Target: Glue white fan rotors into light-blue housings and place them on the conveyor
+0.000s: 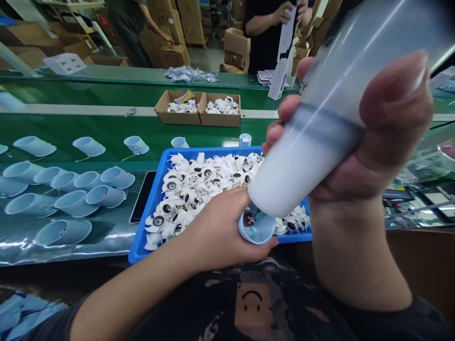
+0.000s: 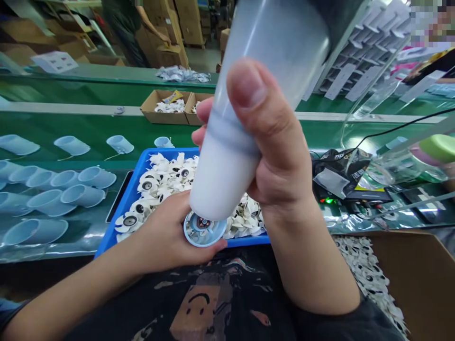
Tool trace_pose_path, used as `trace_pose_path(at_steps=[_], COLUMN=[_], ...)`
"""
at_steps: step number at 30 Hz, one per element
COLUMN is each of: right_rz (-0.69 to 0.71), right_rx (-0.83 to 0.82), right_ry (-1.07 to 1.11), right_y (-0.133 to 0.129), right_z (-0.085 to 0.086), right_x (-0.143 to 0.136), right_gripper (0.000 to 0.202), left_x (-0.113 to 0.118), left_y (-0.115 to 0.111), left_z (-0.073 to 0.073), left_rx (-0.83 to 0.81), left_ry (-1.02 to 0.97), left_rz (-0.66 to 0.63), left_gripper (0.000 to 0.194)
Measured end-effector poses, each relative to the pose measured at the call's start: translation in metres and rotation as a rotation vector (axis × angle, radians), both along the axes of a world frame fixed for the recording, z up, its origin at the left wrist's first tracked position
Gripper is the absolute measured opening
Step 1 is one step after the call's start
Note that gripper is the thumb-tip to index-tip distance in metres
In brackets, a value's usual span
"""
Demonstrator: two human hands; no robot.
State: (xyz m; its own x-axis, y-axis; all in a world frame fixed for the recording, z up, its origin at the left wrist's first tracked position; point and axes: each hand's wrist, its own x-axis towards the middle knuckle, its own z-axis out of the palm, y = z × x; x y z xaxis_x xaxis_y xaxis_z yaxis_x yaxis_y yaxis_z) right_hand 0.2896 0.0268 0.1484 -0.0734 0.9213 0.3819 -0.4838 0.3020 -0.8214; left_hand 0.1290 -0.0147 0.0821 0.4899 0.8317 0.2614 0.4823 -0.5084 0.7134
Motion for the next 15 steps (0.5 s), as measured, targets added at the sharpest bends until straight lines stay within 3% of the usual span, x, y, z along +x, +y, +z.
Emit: trace_pose_path(at_steps=[6,9,12,15], right_rz=[-0.016,-0.042,-0.175,-0.45], right_rx=[0.021,0.049,0.057,0.074], right_ry=[0.02,0.024,-0.034,-0.217], right_y=[0.002,0.003,0.005,0.009], right_z=[-0.005,-0.003,-0.002,-0.016], right_x=[0.0,0.008,0.037,0.088], right_gripper=[0.045,0.039,0.044,0.055], left_x=[0.002,0.001,-0.017,-0.055], left_y=[-0.002,0.005,0.014,0.018], left_z=[0.002,-0.002,-0.011,-0.023], left_rx=[-0.04,-0.127,-0.173,-0.168], left_ry=[0.019,0.058,0.134,0.171], left_rz=[0.02,0.011,0.067,0.215], left_gripper=[0.037,0.047,0.063,0.062])
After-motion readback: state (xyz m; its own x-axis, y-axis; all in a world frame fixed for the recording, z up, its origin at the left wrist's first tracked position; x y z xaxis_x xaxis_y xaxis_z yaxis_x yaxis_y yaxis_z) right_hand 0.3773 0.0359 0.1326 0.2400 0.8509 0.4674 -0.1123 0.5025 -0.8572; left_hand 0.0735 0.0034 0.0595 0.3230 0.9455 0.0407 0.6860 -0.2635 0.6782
